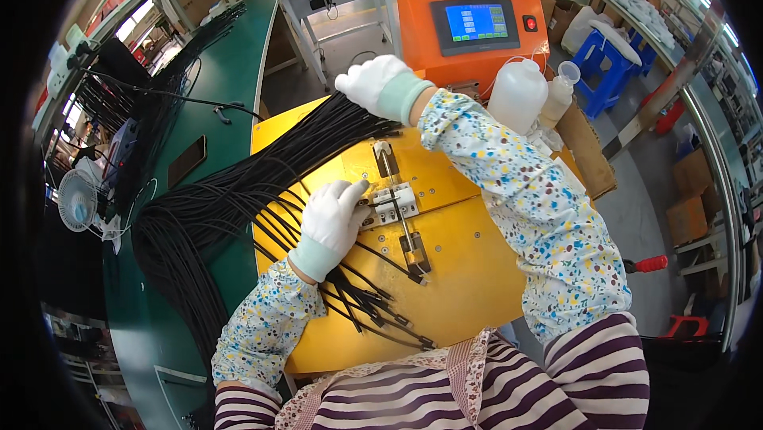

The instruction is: Assembling multiple wires into a connector jig on a production line.

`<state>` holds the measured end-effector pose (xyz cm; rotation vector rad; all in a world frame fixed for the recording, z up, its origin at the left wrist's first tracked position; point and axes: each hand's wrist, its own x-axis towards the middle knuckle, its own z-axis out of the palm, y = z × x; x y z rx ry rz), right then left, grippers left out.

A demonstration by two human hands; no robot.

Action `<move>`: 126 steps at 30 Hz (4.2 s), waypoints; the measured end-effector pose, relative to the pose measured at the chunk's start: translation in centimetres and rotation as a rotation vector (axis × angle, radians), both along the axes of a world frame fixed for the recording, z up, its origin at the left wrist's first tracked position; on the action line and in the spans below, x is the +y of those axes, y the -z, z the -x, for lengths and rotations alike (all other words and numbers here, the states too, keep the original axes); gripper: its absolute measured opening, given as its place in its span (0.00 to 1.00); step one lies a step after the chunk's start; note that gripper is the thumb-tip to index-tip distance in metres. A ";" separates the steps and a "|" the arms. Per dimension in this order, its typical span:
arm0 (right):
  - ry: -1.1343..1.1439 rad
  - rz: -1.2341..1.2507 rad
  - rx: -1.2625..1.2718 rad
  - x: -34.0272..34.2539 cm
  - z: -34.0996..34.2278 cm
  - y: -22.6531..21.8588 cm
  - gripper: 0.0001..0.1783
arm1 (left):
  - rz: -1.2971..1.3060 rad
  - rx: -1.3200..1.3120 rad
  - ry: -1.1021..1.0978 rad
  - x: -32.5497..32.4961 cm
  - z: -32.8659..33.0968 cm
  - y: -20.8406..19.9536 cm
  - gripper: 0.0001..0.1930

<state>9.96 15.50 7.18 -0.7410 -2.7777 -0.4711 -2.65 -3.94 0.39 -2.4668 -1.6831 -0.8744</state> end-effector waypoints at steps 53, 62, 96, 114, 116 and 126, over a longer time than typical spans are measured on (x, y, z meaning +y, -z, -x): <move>0.207 0.368 0.101 1.9 5.4 3.9 0.14 | -0.035 0.323 0.027 0.4 0.9 1.1 0.20; -0.033 0.102 -0.098 3.2 5.7 4.2 0.11 | -0.063 0.275 0.066 0.8 1.6 1.3 0.19; 0.136 1.349 0.818 -12.9 -7.6 4.0 0.10 | 0.512 -0.626 0.089 0.1 0.7 -2.2 0.15; 0.046 0.792 0.627 -11.1 -7.5 6.2 0.05 | 0.161 -0.177 0.082 1.8 0.6 1.0 0.15; 0.032 0.760 0.614 -11.1 -7.4 6.4 0.05 | -0.003 0.048 0.061 1.5 0.8 1.4 0.17; -0.003 0.146 0.379 -4.4 -2.9 3.9 0.05 | -0.058 0.373 0.016 -0.3 0.8 1.0 0.22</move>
